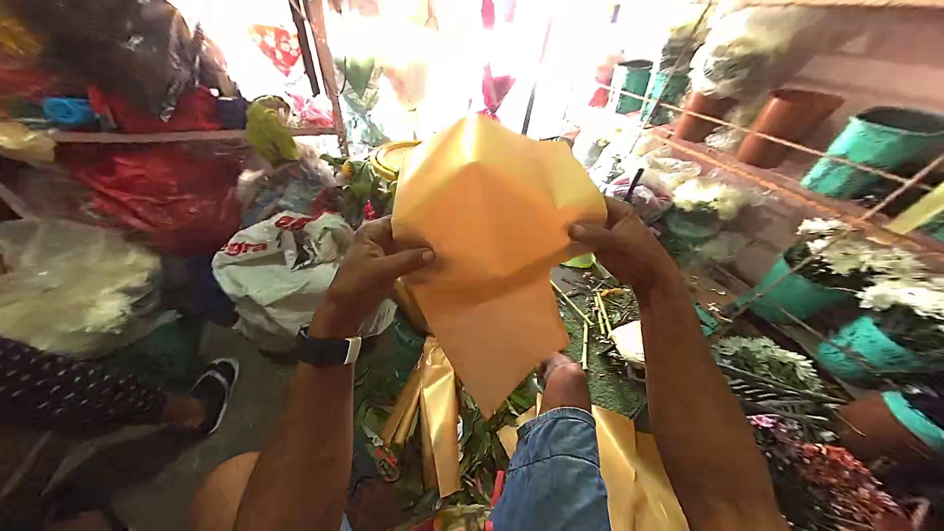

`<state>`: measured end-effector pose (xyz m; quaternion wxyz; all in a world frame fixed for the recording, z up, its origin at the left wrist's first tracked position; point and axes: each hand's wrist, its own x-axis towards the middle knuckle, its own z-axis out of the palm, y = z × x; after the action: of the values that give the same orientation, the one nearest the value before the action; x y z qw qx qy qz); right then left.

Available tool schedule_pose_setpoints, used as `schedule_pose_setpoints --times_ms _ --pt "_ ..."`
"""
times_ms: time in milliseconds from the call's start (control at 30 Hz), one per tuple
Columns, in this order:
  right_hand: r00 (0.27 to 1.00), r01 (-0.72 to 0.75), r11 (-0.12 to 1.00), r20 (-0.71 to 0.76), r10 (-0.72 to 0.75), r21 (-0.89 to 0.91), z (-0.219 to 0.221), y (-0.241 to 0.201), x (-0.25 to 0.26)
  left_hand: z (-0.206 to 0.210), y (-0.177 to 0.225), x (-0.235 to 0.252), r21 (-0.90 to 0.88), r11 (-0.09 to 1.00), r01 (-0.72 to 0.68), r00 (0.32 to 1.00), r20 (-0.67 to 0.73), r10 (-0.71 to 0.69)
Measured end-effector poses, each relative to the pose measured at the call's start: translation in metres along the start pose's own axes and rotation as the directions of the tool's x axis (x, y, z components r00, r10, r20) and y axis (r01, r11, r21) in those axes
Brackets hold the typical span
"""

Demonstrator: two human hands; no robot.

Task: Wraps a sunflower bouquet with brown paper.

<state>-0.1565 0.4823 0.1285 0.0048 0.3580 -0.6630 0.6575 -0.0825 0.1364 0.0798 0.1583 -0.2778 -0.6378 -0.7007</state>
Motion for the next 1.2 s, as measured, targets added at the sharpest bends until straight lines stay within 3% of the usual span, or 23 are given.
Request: schedule_pose_setpoints --times_ms 67,133,200,300,400,533,633,733,833,967,1067,1200 --pt "0.994 0.011 0.995 -0.103 -0.022 -0.103 -0.012 -0.018 -0.013 0.023 0.008 0.012 0.086 0.996 0.027 1.000 -0.018 -0.026" --pt "0.953 0.011 0.979 -0.295 -0.073 -0.205 -0.020 -0.030 -0.016 0.049 0.008 0.028 0.165 0.985 0.055 0.996 -0.073 -0.043" --pt "0.897 0.077 0.954 -0.398 -0.194 -0.290 -0.037 -0.043 -0.016 0.074 0.007 0.048 0.204 0.979 -0.022 0.997 -0.073 0.038" --pt "0.903 0.210 0.935 -0.311 -0.298 -0.286 -0.070 -0.075 -0.035 0.101 0.015 0.079 0.231 0.927 -0.295 0.955 0.052 0.291" --pt "0.917 0.259 0.928 -0.232 -0.323 -0.268 -0.100 -0.101 -0.058 0.121 0.022 0.100 0.180 0.892 -0.415 0.910 0.077 0.408" --pt "0.803 0.136 0.857 -0.451 -0.389 -0.497 -0.114 -0.126 -0.065 0.160 0.024 0.117 0.268 0.890 -0.369 0.925 0.010 0.381" --pt "0.729 0.065 0.814 -0.530 -0.433 -0.577 -0.108 -0.141 -0.069 0.195 0.041 0.117 0.327 0.871 -0.366 0.925 0.019 0.381" --pt "0.661 0.068 0.777 -0.555 -0.506 -0.626 -0.106 -0.150 -0.074 0.217 0.062 0.112 0.397 0.785 -0.476 0.874 0.118 0.471" --pt "0.586 0.063 0.813 -0.638 -0.500 -0.579 -0.118 -0.158 -0.084 0.215 0.072 0.114 0.396 0.779 -0.486 0.861 0.066 0.504" --pt "0.588 0.129 0.817 -0.620 -0.520 -0.562 -0.122 -0.179 -0.090 0.221 0.082 0.122 0.439 0.758 -0.483 0.848 0.019 0.529" --pt "0.541 0.069 0.804 -0.655 -0.528 -0.591 -0.122 -0.186 -0.083 0.244 0.093 0.133 0.528 0.714 -0.460 0.858 0.057 0.510" --pt "0.500 -0.006 0.720 -0.626 -0.599 -0.694 -0.127 -0.189 -0.084 0.270 0.108 0.128 0.490 0.691 -0.532 0.832 0.149 0.535"
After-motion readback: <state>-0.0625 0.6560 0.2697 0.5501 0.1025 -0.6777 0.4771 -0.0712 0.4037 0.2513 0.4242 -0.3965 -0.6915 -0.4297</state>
